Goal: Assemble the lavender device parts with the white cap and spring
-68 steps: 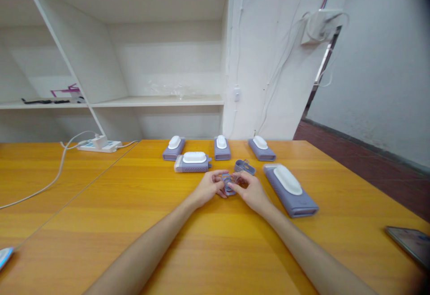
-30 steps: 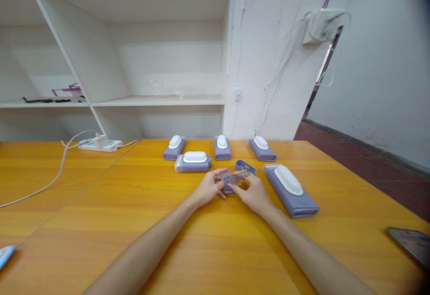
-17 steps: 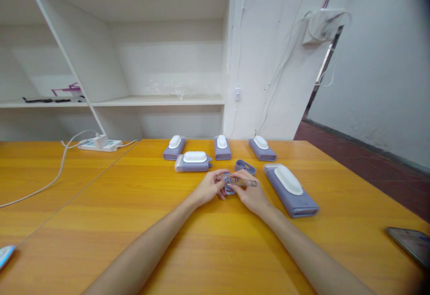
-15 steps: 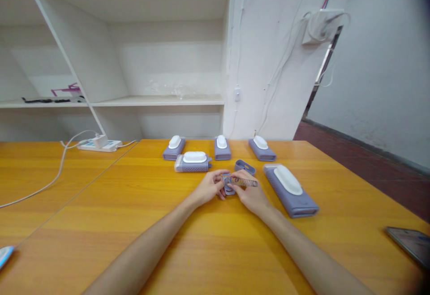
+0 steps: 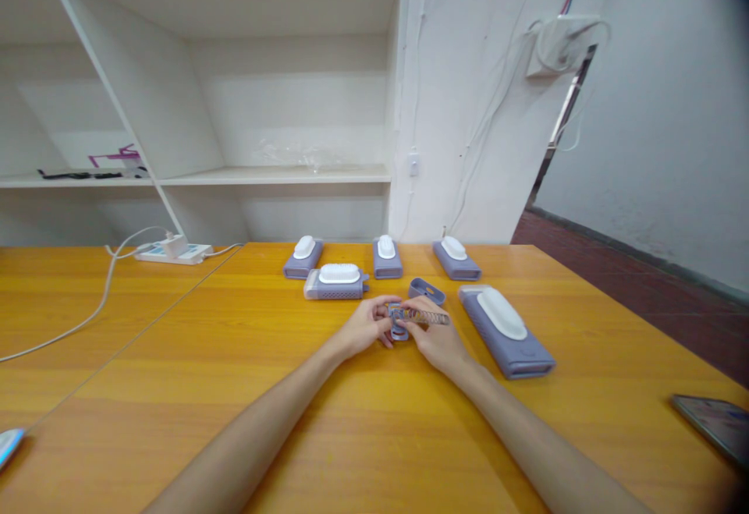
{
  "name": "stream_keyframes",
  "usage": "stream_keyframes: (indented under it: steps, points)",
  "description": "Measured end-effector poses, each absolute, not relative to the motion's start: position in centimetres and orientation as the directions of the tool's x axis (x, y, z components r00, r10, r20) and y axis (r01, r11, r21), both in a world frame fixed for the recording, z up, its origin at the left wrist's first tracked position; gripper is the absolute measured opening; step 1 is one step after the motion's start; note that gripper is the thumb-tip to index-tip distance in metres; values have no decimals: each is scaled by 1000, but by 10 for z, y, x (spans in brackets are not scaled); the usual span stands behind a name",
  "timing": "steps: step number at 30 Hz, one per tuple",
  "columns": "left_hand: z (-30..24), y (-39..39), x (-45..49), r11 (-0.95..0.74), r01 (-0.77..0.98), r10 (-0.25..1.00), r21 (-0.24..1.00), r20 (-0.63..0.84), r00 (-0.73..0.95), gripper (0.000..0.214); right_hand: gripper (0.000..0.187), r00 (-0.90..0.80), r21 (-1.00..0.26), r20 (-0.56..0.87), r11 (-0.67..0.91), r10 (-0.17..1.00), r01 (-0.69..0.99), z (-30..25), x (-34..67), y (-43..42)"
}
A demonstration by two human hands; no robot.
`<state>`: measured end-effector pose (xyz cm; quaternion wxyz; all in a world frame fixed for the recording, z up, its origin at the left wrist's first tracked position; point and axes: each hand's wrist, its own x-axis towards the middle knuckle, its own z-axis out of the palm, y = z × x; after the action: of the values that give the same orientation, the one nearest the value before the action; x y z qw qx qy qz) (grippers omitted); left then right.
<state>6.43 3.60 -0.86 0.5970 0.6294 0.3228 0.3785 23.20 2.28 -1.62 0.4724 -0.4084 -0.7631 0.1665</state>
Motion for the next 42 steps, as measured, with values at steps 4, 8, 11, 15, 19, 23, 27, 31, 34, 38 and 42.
stream_keyframes:
  steps: [4, 8, 11, 15, 19, 23, 27, 31, 34, 38, 42]
  points:
    - [-8, 36, 64, -100, -28, 849, 995, 100, 519, 47, 15, -204, -643, 593, 611, 779, 462, -16, 232, 23]
    - [-7, 37, 64, -117, -19, 841, 993, 109, 530, 45, 15, -210, -642, 591, 612, 779, 462, -14, 232, 22]
    - [-7, 37, 64, -112, -16, 840, 994, 103, 533, 44, 15, -208, -639, 593, 612, 778, 465, -14, 231, 21]
    - [-10, 38, 65, -75, -30, 860, 997, 80, 504, 51, 14, -192, -634, 601, 609, 776, 477, -16, 232, 21]
    - [-13, 39, 67, -52, -42, 890, 998, 65, 452, 53, 20, -187, -606, 627, 625, 756, 493, -15, 234, 19]
    - [-13, 38, 69, -54, -48, 899, 997, 69, 431, 56, 24, -196, -591, 636, 635, 746, 497, -13, 235, 19]
    - [-12, 37, 68, -76, -46, 901, 996, 89, 424, 55, 23, -210, -605, 621, 633, 755, 483, -13, 235, 21]
    - [-10, 37, 67, -95, -1, 888, 995, 85, 451, 49, 23, -217, -620, 607, 626, 765, 473, -14, 236, 22]
    - [-8, 37, 65, -111, 16, 860, 994, 88, 503, 47, 27, -244, -609, 597, 630, 764, 482, -14, 237, 23]
    - [-7, 40, 62, -102, 30, 838, 994, 70, 541, 50, 36, -259, -598, 603, 643, 754, 479, -15, 238, 24]
    - [-8, 42, 59, -95, 27, 812, 995, 62, 580, 51, 39, -270, -621, 581, 633, 768, 462, -16, 240, 25]
